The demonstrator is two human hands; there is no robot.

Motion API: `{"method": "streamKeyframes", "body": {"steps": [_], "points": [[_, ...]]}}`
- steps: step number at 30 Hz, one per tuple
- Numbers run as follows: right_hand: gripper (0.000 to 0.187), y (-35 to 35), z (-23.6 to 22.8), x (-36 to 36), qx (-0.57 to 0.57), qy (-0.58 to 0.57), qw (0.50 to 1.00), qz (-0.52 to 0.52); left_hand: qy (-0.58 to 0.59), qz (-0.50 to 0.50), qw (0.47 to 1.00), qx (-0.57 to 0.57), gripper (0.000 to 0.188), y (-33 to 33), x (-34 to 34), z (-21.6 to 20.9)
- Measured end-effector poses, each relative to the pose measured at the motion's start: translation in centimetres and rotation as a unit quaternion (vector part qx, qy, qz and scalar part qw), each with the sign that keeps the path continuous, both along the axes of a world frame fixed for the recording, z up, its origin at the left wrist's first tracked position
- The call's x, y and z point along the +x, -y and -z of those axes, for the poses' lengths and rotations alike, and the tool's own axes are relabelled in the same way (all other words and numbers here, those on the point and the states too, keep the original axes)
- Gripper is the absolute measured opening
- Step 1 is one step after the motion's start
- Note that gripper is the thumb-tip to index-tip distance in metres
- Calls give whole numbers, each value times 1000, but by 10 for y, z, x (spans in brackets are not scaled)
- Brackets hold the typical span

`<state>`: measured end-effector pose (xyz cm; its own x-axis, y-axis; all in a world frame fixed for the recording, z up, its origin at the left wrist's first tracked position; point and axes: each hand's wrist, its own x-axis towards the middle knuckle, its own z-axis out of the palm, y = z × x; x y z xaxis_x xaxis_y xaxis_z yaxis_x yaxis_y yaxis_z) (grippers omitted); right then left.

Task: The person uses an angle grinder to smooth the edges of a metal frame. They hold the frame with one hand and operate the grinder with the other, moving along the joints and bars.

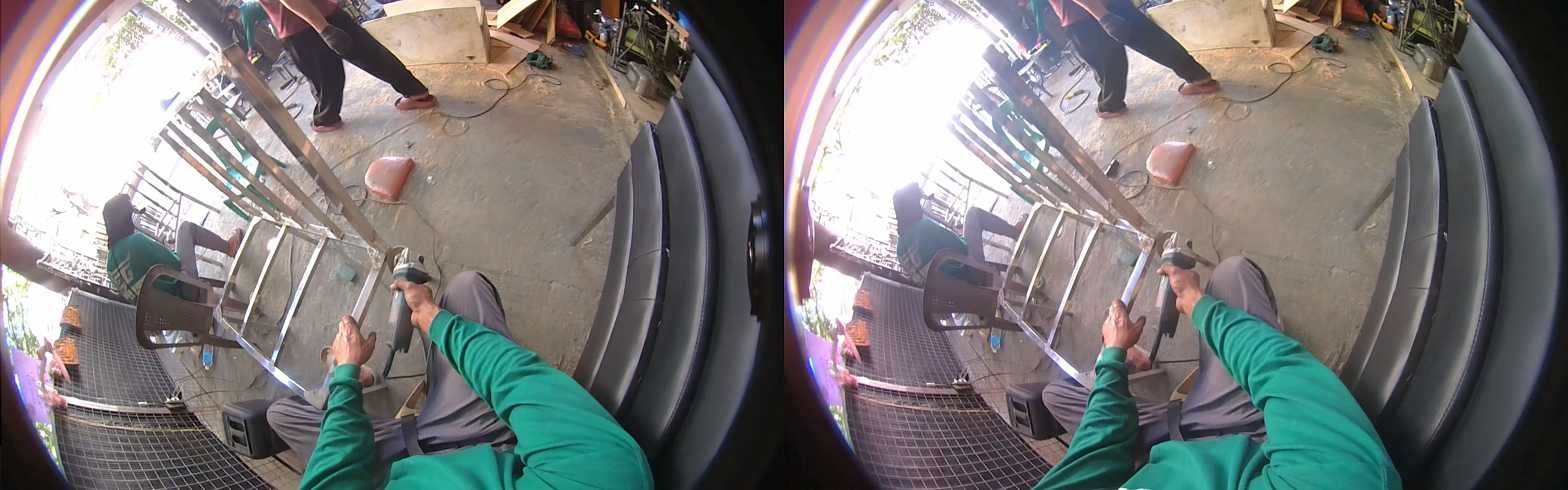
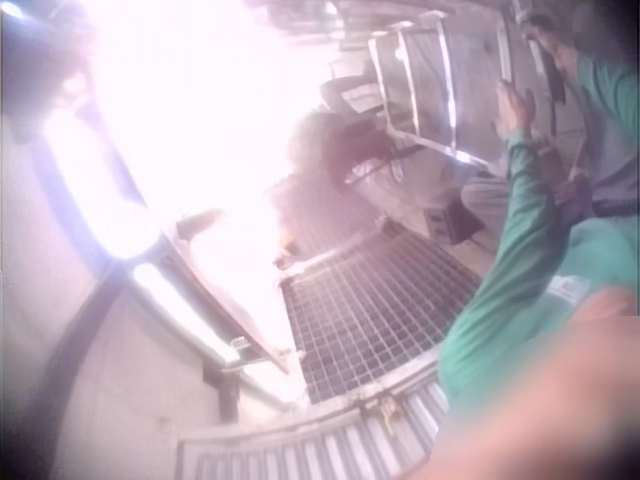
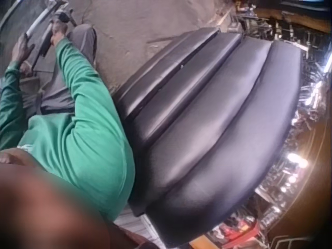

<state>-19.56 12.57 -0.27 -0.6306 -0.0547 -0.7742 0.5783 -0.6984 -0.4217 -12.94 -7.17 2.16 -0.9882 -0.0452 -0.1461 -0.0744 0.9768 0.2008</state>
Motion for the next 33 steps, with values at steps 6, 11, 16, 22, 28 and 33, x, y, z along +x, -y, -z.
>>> {"method": "streamKeyframes", "body": {"steps": [6, 11, 16, 22, 28, 33], "points": [[36, -3, 7, 0, 2, 3, 1000, -6, 16, -8, 1000, -5, 64, 1, -1, 3], [45, -5, 9, -2, 55, -4, 998, -19, 14, 2, 1000, -10, 64, 1, -1, 8], [45, -7, 5, -1, 55, 1, 998, -37, 11, 2, 1000, -2, 64, 1, -2, 6], [44, -9, -5, 3, 73, 16, 996, -52, 27, -7, 999, -16, 65, 0, -4, 5], [44, -8, -6, 4, 64, -16, 996, -60, 29, -12, 999, -8, 66, 1, -4, 5], [46, -7, -5, 8, 54, 15, 997, -43, 18, -4, 1000, -12, 64, 0, -5, 5]]}}
